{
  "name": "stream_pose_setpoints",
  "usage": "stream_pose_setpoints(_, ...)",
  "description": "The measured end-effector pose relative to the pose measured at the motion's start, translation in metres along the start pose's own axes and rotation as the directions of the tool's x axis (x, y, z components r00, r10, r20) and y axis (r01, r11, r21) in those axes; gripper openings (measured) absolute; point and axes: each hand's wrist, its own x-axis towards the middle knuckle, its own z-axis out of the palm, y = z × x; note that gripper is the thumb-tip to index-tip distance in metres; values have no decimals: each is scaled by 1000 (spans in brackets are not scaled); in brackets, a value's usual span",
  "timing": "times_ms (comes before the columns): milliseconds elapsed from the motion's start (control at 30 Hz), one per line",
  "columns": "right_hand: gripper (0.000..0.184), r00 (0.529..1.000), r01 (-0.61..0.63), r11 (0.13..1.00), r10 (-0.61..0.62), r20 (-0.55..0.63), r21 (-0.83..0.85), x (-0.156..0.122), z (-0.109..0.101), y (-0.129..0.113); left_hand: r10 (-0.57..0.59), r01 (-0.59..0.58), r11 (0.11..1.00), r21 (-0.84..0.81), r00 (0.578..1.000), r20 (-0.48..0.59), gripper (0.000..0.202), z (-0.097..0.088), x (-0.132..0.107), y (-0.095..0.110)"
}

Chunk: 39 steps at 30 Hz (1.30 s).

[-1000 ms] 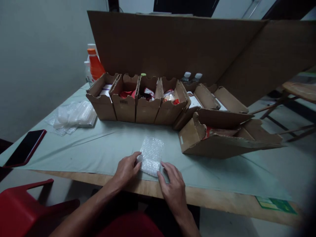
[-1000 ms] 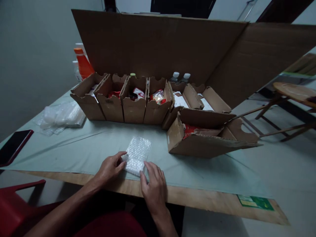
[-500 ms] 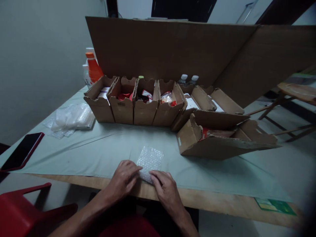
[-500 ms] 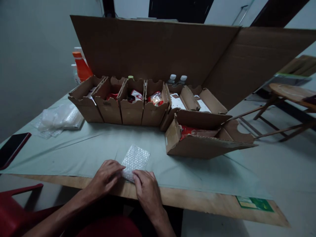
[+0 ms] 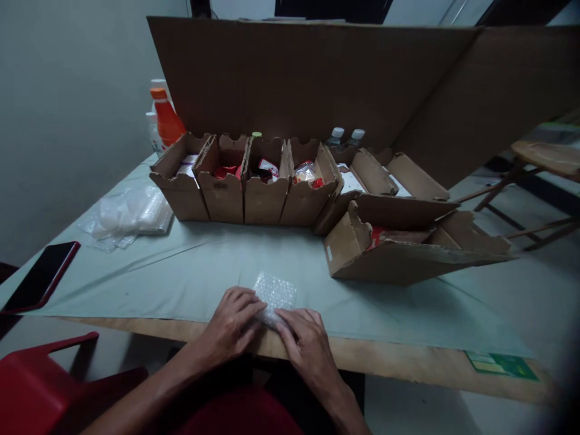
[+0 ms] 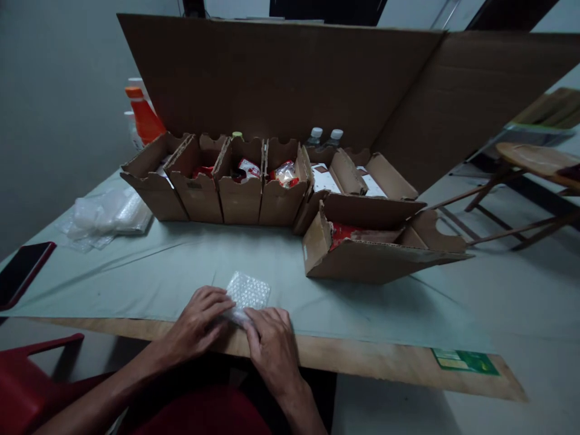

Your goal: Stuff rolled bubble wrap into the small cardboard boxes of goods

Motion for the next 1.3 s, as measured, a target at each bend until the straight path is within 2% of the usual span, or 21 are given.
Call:
stream_pose_setpoints(100, 21, 999, -21, 998, 20, -30, -54, -2, -2, -2, -87, 88, 996, -31, 996, 19, 36, 2, 1, -5)
stream_pose_setpoints(200, 25, 993, 8, 983, -30, -118, -184, 0, -2, -5, -187, 187, 980, 64, 982, -2, 30, 11, 15, -15)
stream_pose_setpoints(300, 26, 996, 65, 971, -77, -44, -232, 10, 0, -6, -277, 281, 949, 140, 960, -51, 28, 16, 27, -20)
stream_pose_setpoints(367, 20, 999, 42, 979, -44, -8, -202, 20, 1, -2, -331, 339, 939, 54, 936, -124, 28, 16, 27, -16)
stream_pose_setpoints(433, 19, 998, -45, 994, 39, -56, -101, 29, 2, 3, -433, 408, 900, -155, 882, -189, 34, 14, 20, -9)
stream_pose_setpoints(500, 22, 981, -152, 987, 158, -117, 59, 32, 3, 4, -584, 478, 768, -425, 795, -161, 44, 11, 12, 3)
stream_pose_setpoints(533, 23, 971, -192, 970, 210, -117, 146, 31, 4, 3, -643, 500, 670, -549, 760, -93, 48, 9, 8, 9)
stream_pose_setpoints(567, 23, 964, -221, 949, 248, -98, 225, 28, 5, 0, -669, 507, 567, -649, 743, -5, 50, 8, 6, 15)
stream_pose_setpoints(633, 22, 964, -239, 914, 264, -34, 328, 21, 7, -6, -634, 495, 415, -764, 759, 147, 44, 5, 6, 26)
stream_pose_setpoints(667, 21, 968, -228, 908, 250, -17, 351, 18, 7, -9, -604, 488, 386, -783, 775, 185, 39, 4, 8, 30)
stream_pose_setpoints(700, 19, 972, -212, 909, 233, -15, 358, 14, 5, -12, -586, 484, 393, -782, 787, 192, 35, 4, 10, 34)
stream_pose_setpoints(767, 19, 975, -197, 914, 220, -25, 355, 10, -4, -15, -581, 486, 491, -723, 801, 144, 37, 4, 13, 38)
stream_pose_setpoints(800, 28, 975, -202, 910, 223, -18, 362, 8, -11, -15, -571, 494, 560, -666, 812, 122, 42, 5, 14, 40)
stream_pose_setpoints(867, 49, 971, -234, 889, 236, 43, 395, 7, -29, -16, -496, 476, 694, -540, 860, 122, 55, 9, 14, 42)
stream_pose_setpoints(900, 49, 969, -248, 879, 233, 87, 407, 6, -38, -16, -433, 445, 748, -492, 890, 144, 61, 12, 13, 43)
stream_pose_setpoints(1000, 16, 959, -277, 875, 223, 176, 398, 2, -64, -15, -225, 307, 851, -426, 946, 234, 69, 18, 15, 49)
stream_pose_setpoints(1067, 9, 951, -303, 876, 254, 176, 375, -3, -79, -11, -134, 230, 884, -406, 959, 251, 71, 18, 24, 54)
stream_pose_setpoints(1133, 7, 944, -330, 871, 303, 131, 363, -9, -96, -3, -69, 139, 911, -387, 980, 188, 73, 14, 46, 62)
stream_pose_setpoints(1200, 7, 939, -332, 874, 342, 37, 354, -15, -119, 8, 13, 3, 939, -345, 999, 46, 74, 8, 80, 70)
stream_pose_setpoints(1300, 13, 917, -322, 893, 376, -130, 314, -22, -163, 26, 164, -191, 956, -223, 977, -135, 68, 9, 143, 82)
